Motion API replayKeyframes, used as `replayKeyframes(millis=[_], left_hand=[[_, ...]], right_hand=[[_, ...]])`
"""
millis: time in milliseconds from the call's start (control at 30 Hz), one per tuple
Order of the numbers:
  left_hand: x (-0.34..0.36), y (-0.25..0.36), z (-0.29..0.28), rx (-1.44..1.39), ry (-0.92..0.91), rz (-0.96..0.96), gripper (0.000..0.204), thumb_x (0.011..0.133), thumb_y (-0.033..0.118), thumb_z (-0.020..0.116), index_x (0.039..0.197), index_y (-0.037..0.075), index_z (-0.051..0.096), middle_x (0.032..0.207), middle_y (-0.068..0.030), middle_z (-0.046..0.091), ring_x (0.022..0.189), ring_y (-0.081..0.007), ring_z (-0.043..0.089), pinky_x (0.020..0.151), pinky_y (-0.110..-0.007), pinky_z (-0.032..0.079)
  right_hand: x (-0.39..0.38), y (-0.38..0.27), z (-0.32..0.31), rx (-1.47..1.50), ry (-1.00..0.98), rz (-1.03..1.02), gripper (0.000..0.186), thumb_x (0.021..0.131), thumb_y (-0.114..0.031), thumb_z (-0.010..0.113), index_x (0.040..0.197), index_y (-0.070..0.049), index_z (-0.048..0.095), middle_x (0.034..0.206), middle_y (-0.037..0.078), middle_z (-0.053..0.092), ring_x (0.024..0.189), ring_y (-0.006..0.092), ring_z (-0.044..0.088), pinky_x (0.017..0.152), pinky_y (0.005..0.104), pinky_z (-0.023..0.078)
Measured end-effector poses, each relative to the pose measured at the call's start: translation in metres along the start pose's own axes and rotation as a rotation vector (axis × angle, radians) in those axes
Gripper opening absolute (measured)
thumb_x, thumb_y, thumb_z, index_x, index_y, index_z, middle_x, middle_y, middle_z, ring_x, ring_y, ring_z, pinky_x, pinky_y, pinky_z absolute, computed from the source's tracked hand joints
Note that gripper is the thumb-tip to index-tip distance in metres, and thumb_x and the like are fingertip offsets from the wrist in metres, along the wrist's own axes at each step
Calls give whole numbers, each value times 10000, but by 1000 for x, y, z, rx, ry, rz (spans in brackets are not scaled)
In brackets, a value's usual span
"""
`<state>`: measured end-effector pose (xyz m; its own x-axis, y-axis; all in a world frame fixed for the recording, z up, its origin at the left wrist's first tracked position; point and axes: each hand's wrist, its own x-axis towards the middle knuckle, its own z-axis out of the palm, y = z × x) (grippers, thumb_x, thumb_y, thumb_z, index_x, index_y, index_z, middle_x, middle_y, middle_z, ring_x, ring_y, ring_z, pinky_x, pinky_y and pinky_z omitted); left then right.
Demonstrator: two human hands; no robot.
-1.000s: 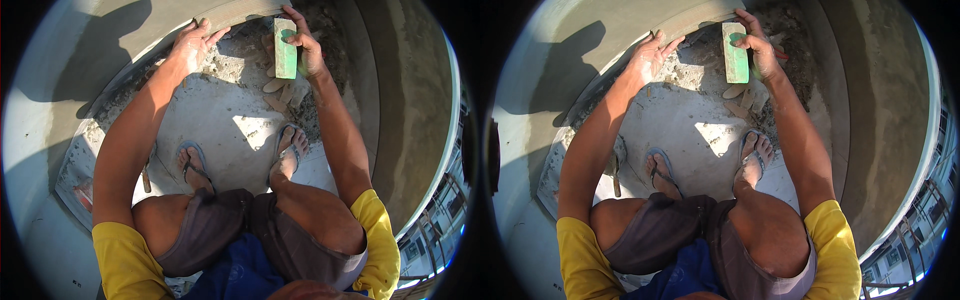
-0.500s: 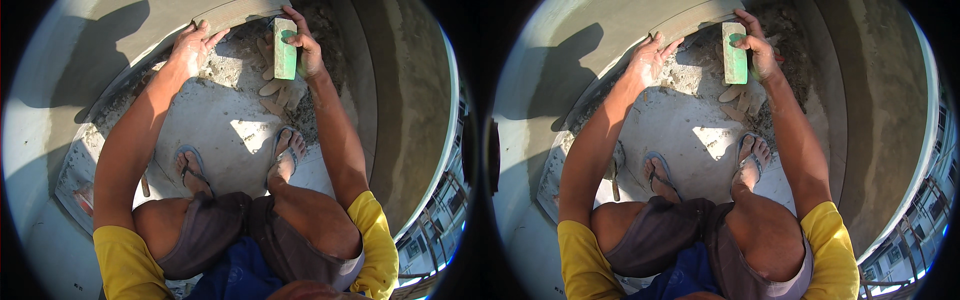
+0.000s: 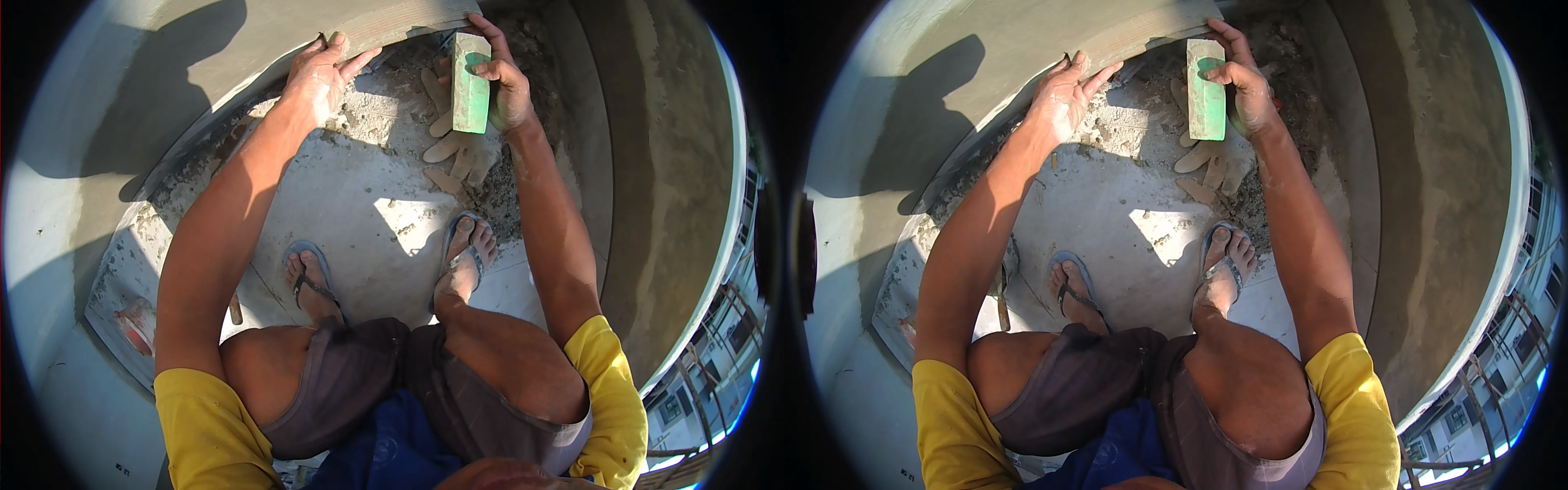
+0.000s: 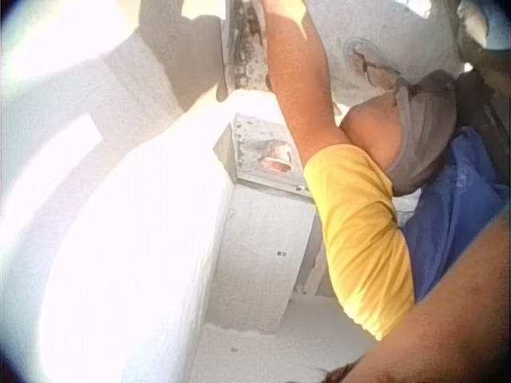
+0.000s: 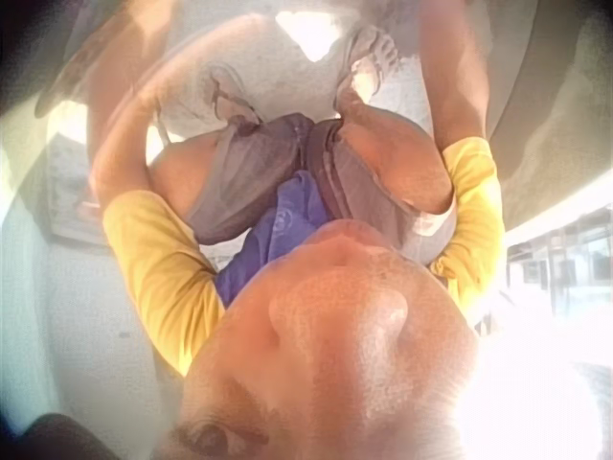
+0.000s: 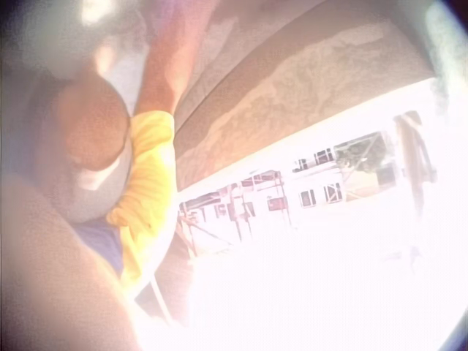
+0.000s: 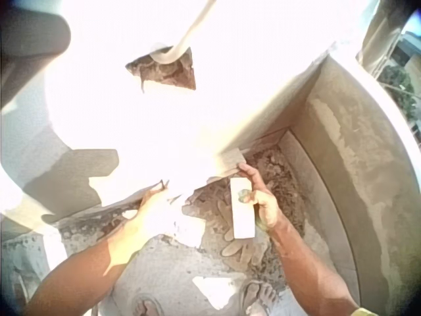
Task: Applying mortar to a ceramic tile and fixing it onto a wall surface.
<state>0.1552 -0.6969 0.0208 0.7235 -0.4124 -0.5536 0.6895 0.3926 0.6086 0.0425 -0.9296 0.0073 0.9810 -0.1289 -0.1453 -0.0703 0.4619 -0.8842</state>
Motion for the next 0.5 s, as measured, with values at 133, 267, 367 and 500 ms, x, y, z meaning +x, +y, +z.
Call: replayKeyframes(millis=[133, 267, 367, 500], left_hand=[[2, -3, 3, 14, 6, 23, 367, 987, 90, 499, 1258, -97, 336, 1308, -170, 435, 1240, -397, 502, 1137, -396, 402], [3, -3, 6, -5, 21, 31, 265, 987, 47, 471, 1194, -103, 398, 1205, -138, 489, 1176, -364, 533, 1087, -439, 458], [1, -3, 9, 9, 33, 31, 340, 999, 104, 478, 1252, -99, 375, 1296, -156, 467, 1227, -405, 507, 1121, -394, 425], [-3, 1, 9, -8, -5, 62, 336, 998, 103, 478, 1247, -102, 385, 1306, -154, 466, 1241, -373, 499, 1099, -416, 453]], right_hand=[[1, -1, 2, -26, 18, -16, 838, 661, -179, 518, 1467, -96, 300, 1243, 147, 495, 1009, 312, 615, 866, 464, 541], [2, 0, -8, -74, -14, -37, 807, 691, -182, 519, 1462, -90, 298, 1190, 156, 533, 1020, 319, 615, 879, 471, 539], [-11, -8, -6, -30, 11, 6, 727, 779, -240, 528, 1452, -81, 306, 1208, 168, 534, 1057, 340, 611, 909, 488, 530], [-40, -4, -5, 548, 148, 194, 623, 928, -423, 501, 1341, 37, 425, 1196, 268, 575, 1034, 396, 625, 940, 505, 511]])
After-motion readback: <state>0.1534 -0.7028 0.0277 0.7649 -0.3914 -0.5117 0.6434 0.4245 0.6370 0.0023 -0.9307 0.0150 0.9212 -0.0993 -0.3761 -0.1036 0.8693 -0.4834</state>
